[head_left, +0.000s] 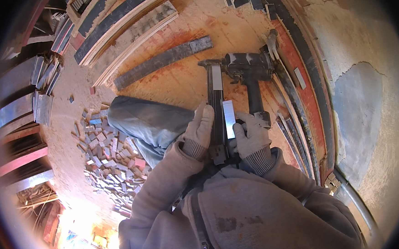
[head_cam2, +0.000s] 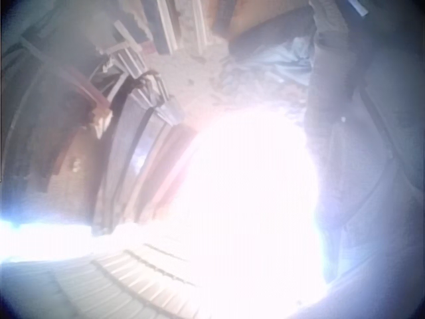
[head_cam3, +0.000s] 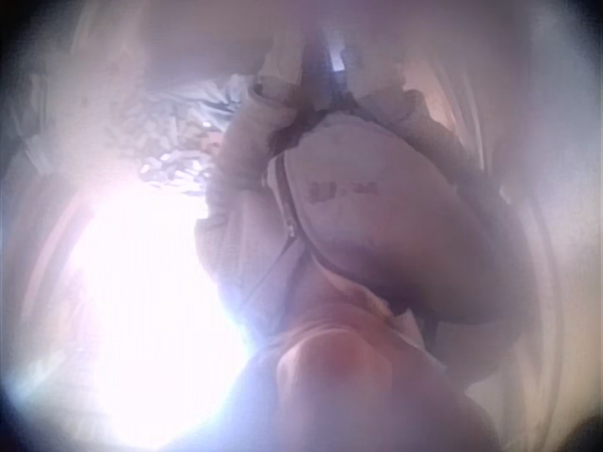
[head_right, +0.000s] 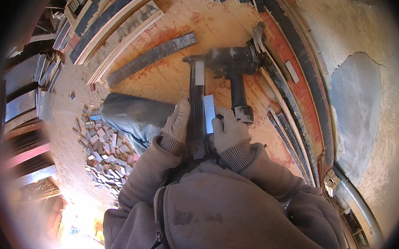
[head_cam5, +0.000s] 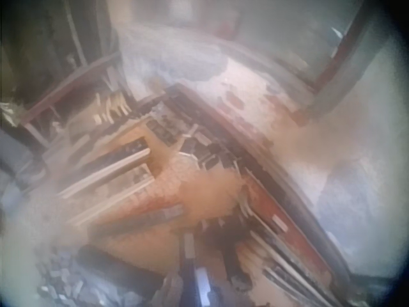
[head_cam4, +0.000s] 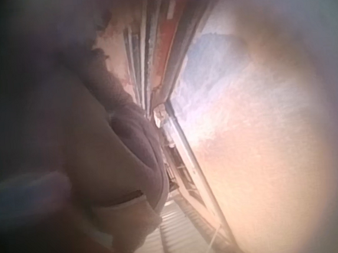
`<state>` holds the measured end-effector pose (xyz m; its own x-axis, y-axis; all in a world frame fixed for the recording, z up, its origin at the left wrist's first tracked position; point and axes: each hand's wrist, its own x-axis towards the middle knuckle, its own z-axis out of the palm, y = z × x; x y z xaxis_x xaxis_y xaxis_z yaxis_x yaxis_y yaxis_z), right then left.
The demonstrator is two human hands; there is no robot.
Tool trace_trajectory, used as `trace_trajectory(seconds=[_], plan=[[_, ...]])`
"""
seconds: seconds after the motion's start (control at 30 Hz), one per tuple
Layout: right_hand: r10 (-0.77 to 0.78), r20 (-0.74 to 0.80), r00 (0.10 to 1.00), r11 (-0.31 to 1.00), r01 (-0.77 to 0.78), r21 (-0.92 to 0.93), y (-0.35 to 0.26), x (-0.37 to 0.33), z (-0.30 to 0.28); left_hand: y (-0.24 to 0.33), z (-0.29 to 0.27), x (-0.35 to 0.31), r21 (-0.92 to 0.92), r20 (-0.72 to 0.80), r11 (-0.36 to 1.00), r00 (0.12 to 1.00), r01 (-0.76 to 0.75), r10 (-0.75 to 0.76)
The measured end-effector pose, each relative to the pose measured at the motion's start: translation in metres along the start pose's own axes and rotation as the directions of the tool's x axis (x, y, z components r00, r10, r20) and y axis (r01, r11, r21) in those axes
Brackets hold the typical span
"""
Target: The person kneels on a debris-strewn floor and installs dark rectangular floorboards one by one using a nail gun. They pick up each board, position it, and drive nails into it, occasionally reloading the nail gun. The work area is a partially stripped room with exposed subfloor and scattered wood pieces.
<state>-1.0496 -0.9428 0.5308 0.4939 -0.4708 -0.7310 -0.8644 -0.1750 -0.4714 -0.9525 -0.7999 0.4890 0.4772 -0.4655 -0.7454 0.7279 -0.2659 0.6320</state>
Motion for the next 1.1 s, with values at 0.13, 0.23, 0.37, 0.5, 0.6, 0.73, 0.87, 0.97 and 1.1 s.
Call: trace_trajectory(seconds=[0.13,0.23,0.37,0.5,0.6,0.73,0.87,0.97,1.1], plan=[[-0.079,0.021,0.997,0.993,0.081,-0.081,0.003,0.004,0.005,0.005,0.0,-0.003,0.015,0.01,1.0,1.0,-0.027,0.027],[-0.175,0.145,0.974,0.977,0.19,-0.097,0.002,0.005,-0.001,0.001,0.001,-0.002,0.048,-0.044,0.999,0.999,0.013,-0.011],[-0.682,-0.24,0.691,0.729,0.615,-0.302,0.005,0.02,-0.027,-0.003,-0.002,0.001,0.119,-0.022,0.992,0.999,-0.033,0.035],[-0.23,-0.214,0.95,0.973,0.221,-0.064,0.02,0.1,-0.063,0.011,-0.003,-0.009,0.145,-0.007,0.989,1.0,-0.026,0.027],[0.092,0.367,0.926,0.806,-0.286,0.518,0.044,0.148,-0.056,0.024,0.004,-0.036,0.218,-0.018,0.976,0.999,-0.024,0.029],[-0.202,0.719,0.665,0.205,-0.689,0.695,0.052,0.183,-0.036,0.026,0.021,-0.072,0.658,-0.104,0.703,0.893,-0.269,0.438],[-0.215,0.669,0.712,0.186,-0.642,0.744,0.037,0.173,-0.025,0.026,0.005,-0.082,0.711,-0.189,0.666,0.85,-0.227,0.492],[-0.162,0.567,0.808,0.247,-0.523,0.816,0.02,0.154,-0.036,0.033,-0.011,-0.086,0.764,-0.08,0.563,0.821,-0.314,0.565],[-0.196,0.518,0.833,0.337,-0.439,0.833,-0.005,0.131,-0.075,0.039,-0.009,-0.095,0.736,0.039,0.507,0.776,-0.449,0.63]])
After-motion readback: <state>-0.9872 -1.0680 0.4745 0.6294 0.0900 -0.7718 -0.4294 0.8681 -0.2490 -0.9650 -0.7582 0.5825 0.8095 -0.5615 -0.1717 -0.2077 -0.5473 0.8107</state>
